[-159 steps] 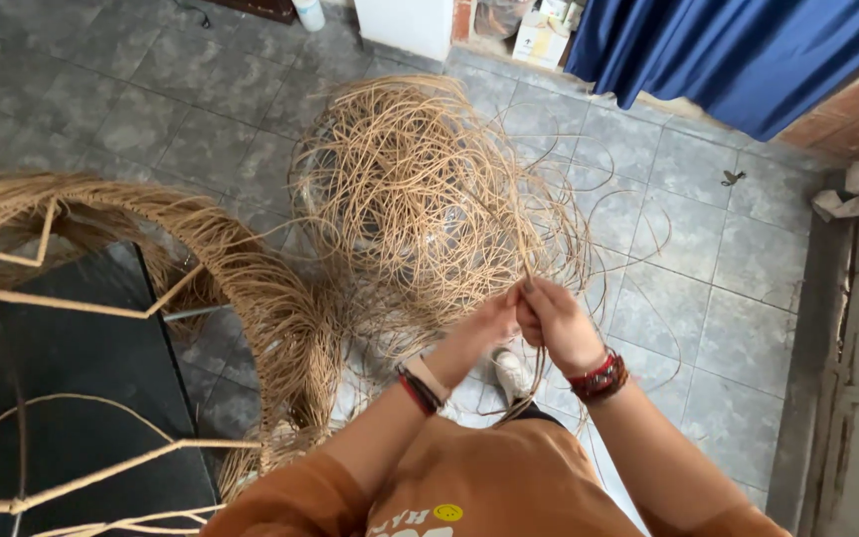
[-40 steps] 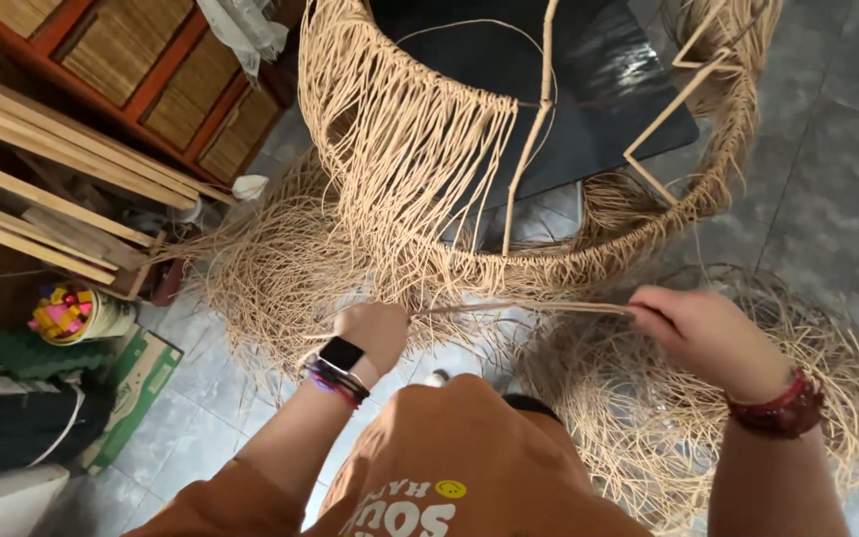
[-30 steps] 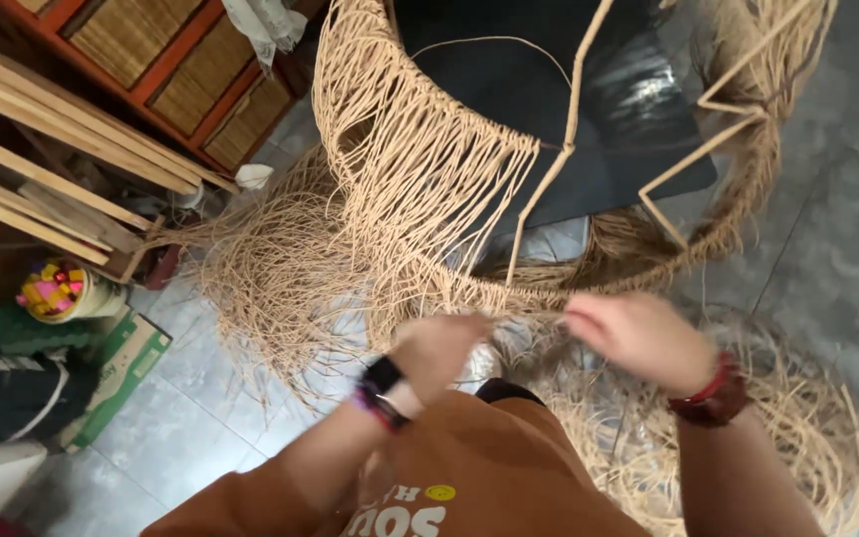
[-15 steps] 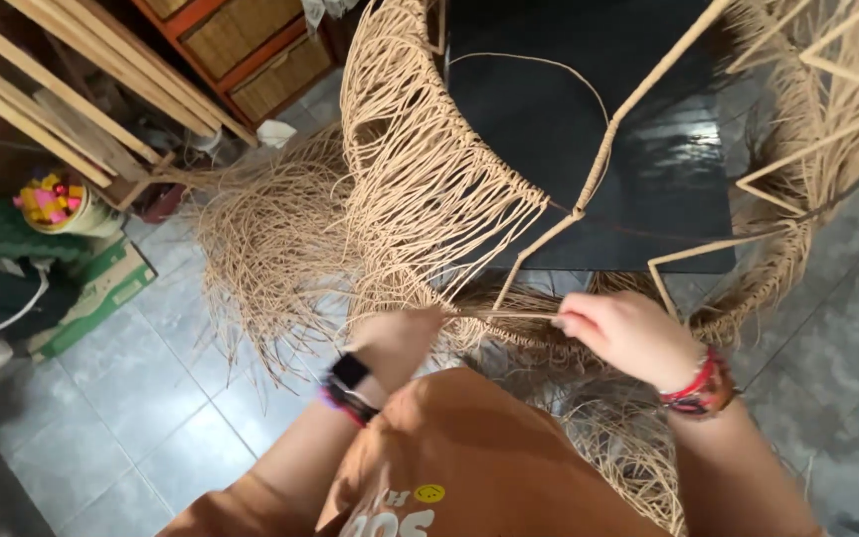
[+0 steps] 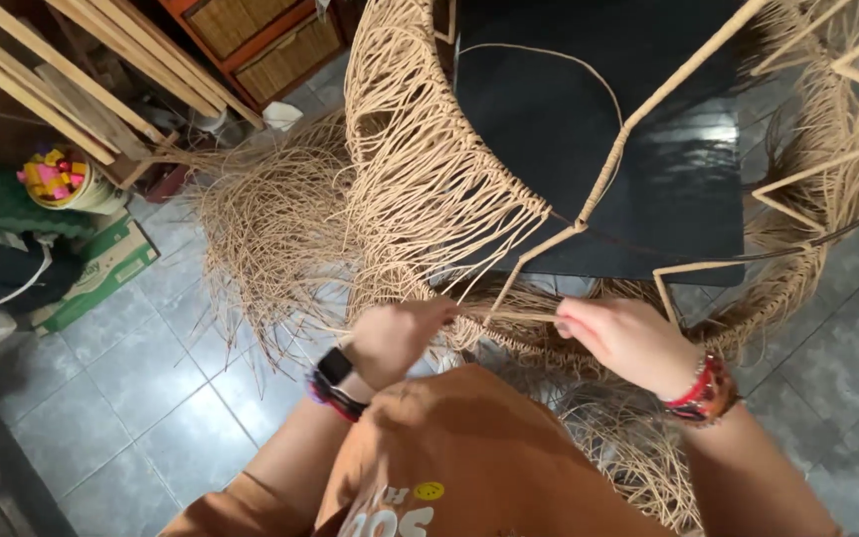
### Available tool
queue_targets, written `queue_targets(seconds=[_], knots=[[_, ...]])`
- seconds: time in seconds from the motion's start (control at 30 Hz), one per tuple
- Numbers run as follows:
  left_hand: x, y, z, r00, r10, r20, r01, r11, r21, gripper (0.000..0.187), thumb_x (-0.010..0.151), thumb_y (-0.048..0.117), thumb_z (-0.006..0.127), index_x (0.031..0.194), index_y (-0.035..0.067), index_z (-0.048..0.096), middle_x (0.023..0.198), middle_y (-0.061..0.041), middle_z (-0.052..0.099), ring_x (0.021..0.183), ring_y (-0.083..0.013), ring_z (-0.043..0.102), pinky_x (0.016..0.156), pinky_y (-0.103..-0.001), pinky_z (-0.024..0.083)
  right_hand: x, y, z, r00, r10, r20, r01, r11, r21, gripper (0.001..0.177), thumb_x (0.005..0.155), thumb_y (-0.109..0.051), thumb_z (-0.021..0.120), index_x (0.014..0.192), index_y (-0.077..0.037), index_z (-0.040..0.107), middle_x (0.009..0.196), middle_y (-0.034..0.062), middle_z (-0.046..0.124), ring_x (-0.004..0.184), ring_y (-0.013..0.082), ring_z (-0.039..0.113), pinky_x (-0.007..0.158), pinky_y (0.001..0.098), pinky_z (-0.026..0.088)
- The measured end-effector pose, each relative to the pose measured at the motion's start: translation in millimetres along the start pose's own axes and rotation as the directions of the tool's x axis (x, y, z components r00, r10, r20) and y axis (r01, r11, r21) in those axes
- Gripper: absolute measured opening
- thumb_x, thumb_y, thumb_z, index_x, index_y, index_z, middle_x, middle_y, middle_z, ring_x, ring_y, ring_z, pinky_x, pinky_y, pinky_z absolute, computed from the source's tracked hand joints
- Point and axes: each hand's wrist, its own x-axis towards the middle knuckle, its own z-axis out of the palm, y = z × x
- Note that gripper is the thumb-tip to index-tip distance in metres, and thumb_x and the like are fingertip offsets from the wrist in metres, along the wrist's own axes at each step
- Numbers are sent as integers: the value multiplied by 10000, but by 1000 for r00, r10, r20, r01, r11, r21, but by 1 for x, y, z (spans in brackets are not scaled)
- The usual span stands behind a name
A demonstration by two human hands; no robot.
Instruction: Weaving and tying natural fiber strands onto a circular frame to create a decorative furniture piece
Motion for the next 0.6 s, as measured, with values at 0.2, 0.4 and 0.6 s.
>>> queue_targets(seconds=[0.2, 0.4, 0.6], knots=[[6, -40, -32, 974, -80, 212, 139, 950, -281, 218, 985, 392, 522, 1142, 409, 673, 983, 134, 759, 780, -249, 761, 643, -392, 616, -4, -2, -11, 999, 35, -31, -40, 984, -175, 354, 994, -152, 505, 1310, -246, 633, 1005, 45, 788, 838, 237, 792, 738, 387, 651], [16, -49, -39, 951, -90, 296, 166, 956, -240, 201, 1005, 410, 526, 1145, 417, 670, 985, 70, 728, 758, -335, 740, 681, -451, 620, -3, 20, 7, 988, -31, -152, -21, 946, -323, 99, 995, -197, 553, 1029, -183, 645, 866, 22, 748, 746, 218, 766, 653, 337, 623], [22, -35, -75, 955, 47, 291, 136, 805, -577, 348, 969, 391, 619, 1288, 258, 664, 962, -86, 700, 862, -390, 735, 717, -518, 619, -5, 36, -3, 926, -225, -304, 153, 958, -243, 79, 988, -131, 587, 964, -126, 662, 854, 62, 731, 755, 229, 749, 681, 316, 622]])
